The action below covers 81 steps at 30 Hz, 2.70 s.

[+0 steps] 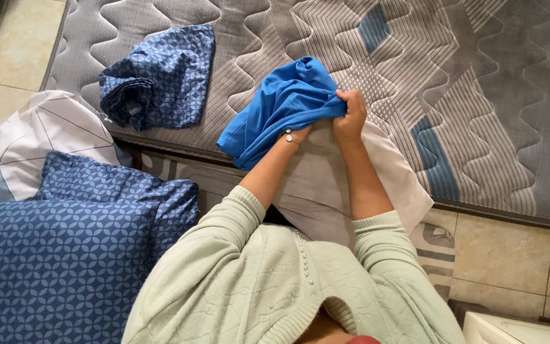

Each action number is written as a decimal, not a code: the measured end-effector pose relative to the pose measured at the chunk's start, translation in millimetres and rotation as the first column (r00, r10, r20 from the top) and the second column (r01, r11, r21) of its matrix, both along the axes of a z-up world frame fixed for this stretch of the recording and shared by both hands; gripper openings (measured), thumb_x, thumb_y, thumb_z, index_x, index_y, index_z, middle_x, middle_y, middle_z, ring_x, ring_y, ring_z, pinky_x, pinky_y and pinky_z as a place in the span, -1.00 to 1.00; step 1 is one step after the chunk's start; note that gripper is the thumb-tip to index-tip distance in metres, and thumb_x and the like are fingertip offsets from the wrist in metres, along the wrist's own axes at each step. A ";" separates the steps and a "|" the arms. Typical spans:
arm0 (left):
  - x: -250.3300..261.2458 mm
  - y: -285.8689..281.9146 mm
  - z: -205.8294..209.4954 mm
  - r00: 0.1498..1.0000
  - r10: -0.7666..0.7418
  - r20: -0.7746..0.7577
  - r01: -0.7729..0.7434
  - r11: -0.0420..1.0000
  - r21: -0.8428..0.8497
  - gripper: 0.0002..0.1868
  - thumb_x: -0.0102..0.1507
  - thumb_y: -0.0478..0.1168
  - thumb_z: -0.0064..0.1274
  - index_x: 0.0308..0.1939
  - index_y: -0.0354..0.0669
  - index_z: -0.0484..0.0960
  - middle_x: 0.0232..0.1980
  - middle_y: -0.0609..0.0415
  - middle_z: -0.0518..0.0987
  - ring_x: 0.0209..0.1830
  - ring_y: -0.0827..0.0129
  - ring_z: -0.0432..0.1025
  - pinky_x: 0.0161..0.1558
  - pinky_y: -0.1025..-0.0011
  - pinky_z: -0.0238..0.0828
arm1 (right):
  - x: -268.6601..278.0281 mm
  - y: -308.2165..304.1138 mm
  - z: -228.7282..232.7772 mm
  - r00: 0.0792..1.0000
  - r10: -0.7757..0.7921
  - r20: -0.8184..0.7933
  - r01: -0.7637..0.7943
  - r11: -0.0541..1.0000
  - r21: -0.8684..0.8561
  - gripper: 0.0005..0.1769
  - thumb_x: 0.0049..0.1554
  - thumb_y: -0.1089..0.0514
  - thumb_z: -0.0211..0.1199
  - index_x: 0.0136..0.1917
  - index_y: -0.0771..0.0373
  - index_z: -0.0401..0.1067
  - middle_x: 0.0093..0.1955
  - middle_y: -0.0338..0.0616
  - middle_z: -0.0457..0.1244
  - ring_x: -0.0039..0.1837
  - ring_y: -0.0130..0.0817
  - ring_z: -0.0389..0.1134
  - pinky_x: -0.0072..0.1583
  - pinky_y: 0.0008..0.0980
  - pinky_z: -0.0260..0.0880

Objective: The person places a pillow into a patterned pillowcase, adjusts it, and sets it aside. Then the person places a second pillow into a solid blue pillowcase, adjusts the fit, and sets it aside.

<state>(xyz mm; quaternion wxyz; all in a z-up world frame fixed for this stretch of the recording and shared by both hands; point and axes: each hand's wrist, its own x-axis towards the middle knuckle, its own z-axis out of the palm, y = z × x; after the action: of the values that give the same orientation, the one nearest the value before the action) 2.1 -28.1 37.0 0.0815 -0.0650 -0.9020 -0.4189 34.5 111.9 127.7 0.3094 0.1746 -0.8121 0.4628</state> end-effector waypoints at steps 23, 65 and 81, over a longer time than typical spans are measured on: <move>-5.3 20.6 -20.6 0.983 0.147 -0.110 -0.160 0.980 -0.121 -0.32 -0.05 0.18 0.15 0.04 -0.14 0.68 0.05 -0.22 0.65 0.06 -0.04 0.51 0.14 0.05 0.35 | 36.3 15.2 45.9 0.962 0.086 0.260 -0.178 0.918 0.356 -0.55 -0.09 0.39 0.23 0.11 0.29 0.41 0.12 -0.04 0.28 0.22 0.03 0.29 0.24 -0.09 0.20; 104.2 -201.9 -111.9 0.801 0.536 0.267 -0.495 0.342 0.799 -0.60 0.52 -0.10 0.02 -0.36 -0.21 0.40 -0.36 0.31 0.28 -0.34 0.57 0.09 -0.33 0.44 0.10 | -172.5 48.7 -50.9 0.651 -0.170 0.740 -0.036 0.966 0.254 -0.45 0.02 -0.15 0.52 0.06 0.33 0.60 0.00 0.08 0.42 0.02 -0.12 0.44 0.09 -0.17 0.41; 93.0 -134.2 11.6 0.911 0.173 -0.373 -0.282 0.924 -0.260 -0.45 -0.05 0.05 0.29 -0.06 -0.07 0.54 -0.08 -0.06 0.49 -0.05 0.02 0.38 0.03 0.11 0.23 | -132.2 154.8 -57.1 0.913 -0.123 0.389 0.007 0.958 0.286 -0.87 0.19 0.18 0.34 -0.15 0.29 0.52 -0.21 -0.08 0.37 -0.15 -0.24 0.40 -0.06 -0.20 0.40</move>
<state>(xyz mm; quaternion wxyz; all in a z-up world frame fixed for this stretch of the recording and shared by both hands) 95.1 -162.3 48.6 0.2751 -0.0423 -0.9293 -0.2426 -97.6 266.6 70.6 0.1232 0.0898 -0.9207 0.3592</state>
